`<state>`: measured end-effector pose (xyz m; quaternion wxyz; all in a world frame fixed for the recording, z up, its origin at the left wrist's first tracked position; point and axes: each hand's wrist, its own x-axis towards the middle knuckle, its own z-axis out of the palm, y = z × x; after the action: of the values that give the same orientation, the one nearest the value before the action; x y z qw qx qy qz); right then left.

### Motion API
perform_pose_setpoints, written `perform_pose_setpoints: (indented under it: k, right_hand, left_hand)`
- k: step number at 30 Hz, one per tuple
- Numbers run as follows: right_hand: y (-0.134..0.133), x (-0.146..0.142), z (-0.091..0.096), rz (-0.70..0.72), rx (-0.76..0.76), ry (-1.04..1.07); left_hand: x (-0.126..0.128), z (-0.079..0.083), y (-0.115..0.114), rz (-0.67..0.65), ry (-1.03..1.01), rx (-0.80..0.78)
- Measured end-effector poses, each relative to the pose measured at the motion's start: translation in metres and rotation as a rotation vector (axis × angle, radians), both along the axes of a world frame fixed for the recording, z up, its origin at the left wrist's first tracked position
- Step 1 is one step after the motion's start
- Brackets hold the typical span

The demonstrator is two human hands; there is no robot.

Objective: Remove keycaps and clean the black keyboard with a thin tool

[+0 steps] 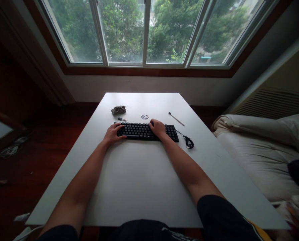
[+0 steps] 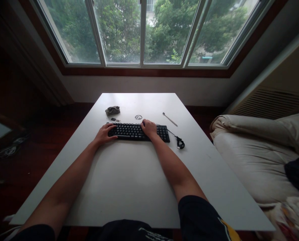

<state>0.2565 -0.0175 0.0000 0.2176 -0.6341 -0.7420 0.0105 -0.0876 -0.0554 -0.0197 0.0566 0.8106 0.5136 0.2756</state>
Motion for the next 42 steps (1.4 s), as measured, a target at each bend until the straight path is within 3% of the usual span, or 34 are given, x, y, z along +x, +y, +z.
perform_pose_setpoints:
  k: [21,42]
  right_hand:
    - [-0.0034,-0.0012,0.0058,-0.004,-0.013,-0.005]
    - [0.0005,0.0003,-0.0001,0.003,0.010,0.001]
  left_hand:
    - [0.0009,0.0028,-0.0019,0.003,0.005,0.002]
    - [0.0001,0.0026,-0.0012,0.000,0.006,0.008]
